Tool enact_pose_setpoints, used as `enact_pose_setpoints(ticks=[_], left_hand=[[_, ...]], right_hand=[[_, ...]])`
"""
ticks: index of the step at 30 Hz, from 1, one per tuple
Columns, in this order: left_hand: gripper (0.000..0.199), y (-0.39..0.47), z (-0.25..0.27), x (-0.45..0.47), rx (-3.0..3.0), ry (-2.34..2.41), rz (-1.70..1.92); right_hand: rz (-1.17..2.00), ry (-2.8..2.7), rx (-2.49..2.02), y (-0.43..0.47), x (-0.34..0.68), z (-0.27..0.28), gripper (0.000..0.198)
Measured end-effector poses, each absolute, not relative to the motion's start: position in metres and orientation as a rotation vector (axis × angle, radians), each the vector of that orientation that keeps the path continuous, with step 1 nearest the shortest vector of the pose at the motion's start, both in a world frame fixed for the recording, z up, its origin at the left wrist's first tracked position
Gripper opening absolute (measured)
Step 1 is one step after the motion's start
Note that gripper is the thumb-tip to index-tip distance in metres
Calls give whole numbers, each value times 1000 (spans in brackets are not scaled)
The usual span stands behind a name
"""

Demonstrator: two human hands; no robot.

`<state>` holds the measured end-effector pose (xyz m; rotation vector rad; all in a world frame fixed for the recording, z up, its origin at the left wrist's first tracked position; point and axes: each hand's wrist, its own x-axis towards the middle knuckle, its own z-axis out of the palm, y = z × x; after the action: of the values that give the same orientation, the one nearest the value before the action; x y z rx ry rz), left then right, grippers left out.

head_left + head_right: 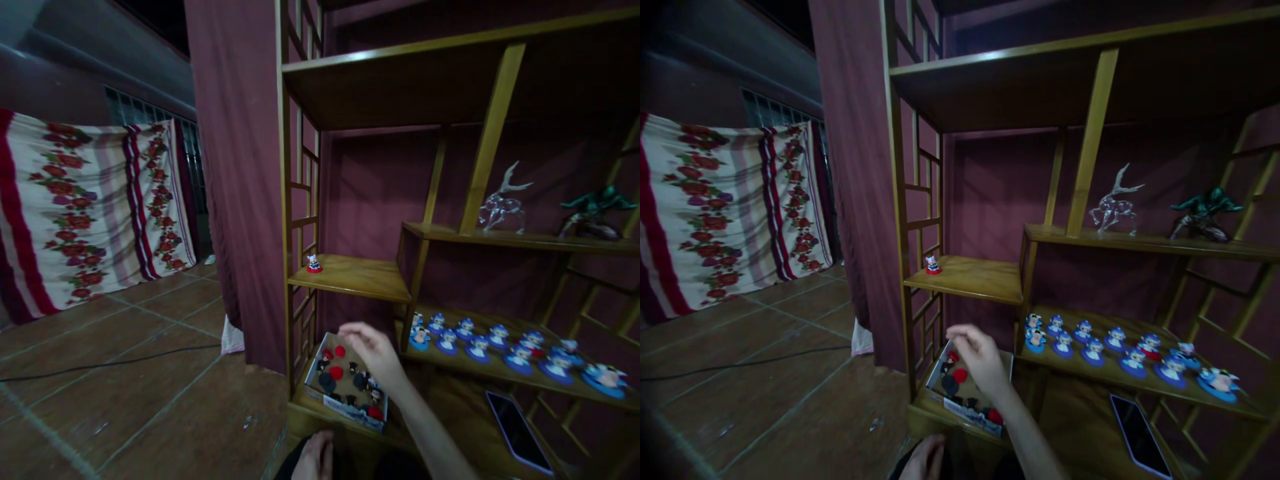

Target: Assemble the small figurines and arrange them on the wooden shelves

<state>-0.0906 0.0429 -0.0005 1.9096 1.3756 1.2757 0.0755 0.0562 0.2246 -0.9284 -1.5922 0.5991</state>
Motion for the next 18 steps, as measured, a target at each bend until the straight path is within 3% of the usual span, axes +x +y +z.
enact_pose_setpoints(ticks=[4, 7, 18], left_hand=[[29, 58, 23, -82, 1605, 1239, 1267], [29, 81, 43, -77, 1327, 1141, 1352], [21, 185, 48, -61, 806, 1093, 1444]], right_hand=[[658, -1540, -1307, 44, 95, 92, 21], [700, -1442, -1464, 40, 115, 23, 23], [668, -1369, -1583, 92, 150, 0, 25]])
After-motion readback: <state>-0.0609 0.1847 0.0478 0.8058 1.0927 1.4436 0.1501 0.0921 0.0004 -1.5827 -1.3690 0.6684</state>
